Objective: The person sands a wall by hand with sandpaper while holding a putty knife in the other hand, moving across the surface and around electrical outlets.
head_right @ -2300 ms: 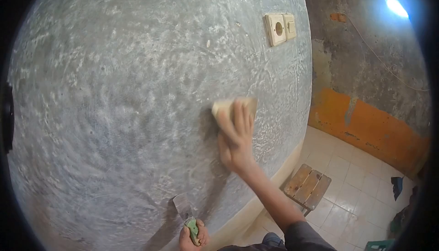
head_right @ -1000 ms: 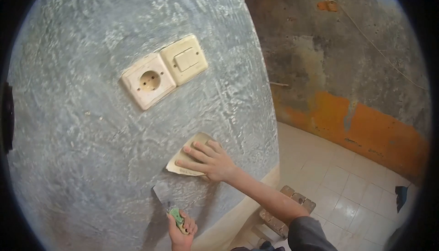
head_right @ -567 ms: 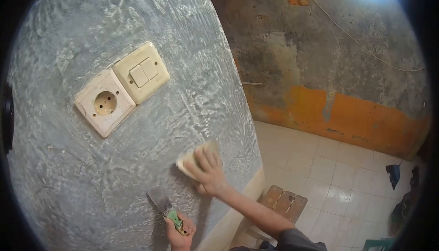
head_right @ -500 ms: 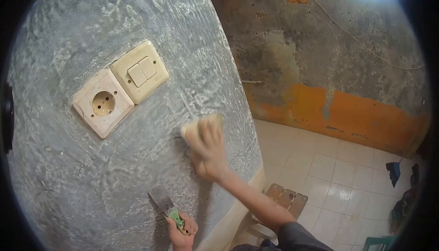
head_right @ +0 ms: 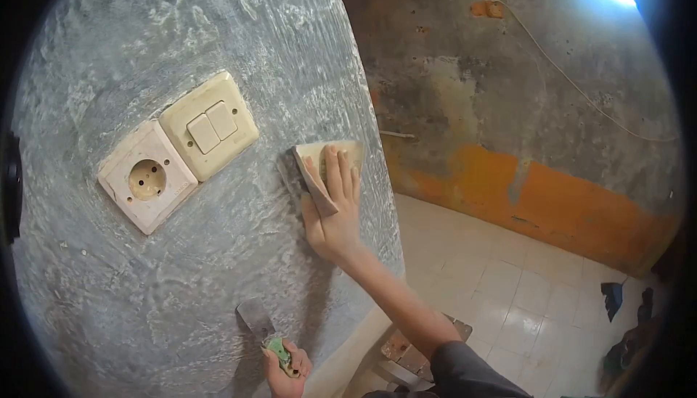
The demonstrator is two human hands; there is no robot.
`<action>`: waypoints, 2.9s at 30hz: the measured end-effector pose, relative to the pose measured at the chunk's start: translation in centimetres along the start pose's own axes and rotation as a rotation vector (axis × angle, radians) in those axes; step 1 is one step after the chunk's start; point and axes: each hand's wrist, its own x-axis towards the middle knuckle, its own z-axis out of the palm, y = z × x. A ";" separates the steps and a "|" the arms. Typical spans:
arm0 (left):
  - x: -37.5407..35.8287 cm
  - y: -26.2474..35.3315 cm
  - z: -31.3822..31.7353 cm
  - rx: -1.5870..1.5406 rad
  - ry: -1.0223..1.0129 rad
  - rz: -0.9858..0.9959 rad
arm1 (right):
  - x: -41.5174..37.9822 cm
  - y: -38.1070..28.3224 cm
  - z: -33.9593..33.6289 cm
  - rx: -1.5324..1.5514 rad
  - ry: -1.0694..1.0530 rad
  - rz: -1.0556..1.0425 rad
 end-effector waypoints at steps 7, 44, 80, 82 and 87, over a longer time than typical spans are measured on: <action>1.0 -4.6 4.5 0.004 0.108 0.023 | -14.3 9.0 -1.4 -0.042 -0.267 -0.112; 3.5 -10.8 13.0 0.237 0.460 0.188 | -5.6 11.5 -2.5 0.026 -0.278 -0.012; -7.0 1.6 -3.4 0.338 0.121 -0.128 | -30.2 -2.7 5.0 0.108 -0.011 0.579; -7.1 1.5 -3.4 0.305 0.117 -0.137 | -34.5 -6.0 4.4 0.175 -0.183 0.705; -8.5 1.7 -3.9 0.354 0.137 -0.151 | -28.1 2.2 4.5 0.188 0.192 0.705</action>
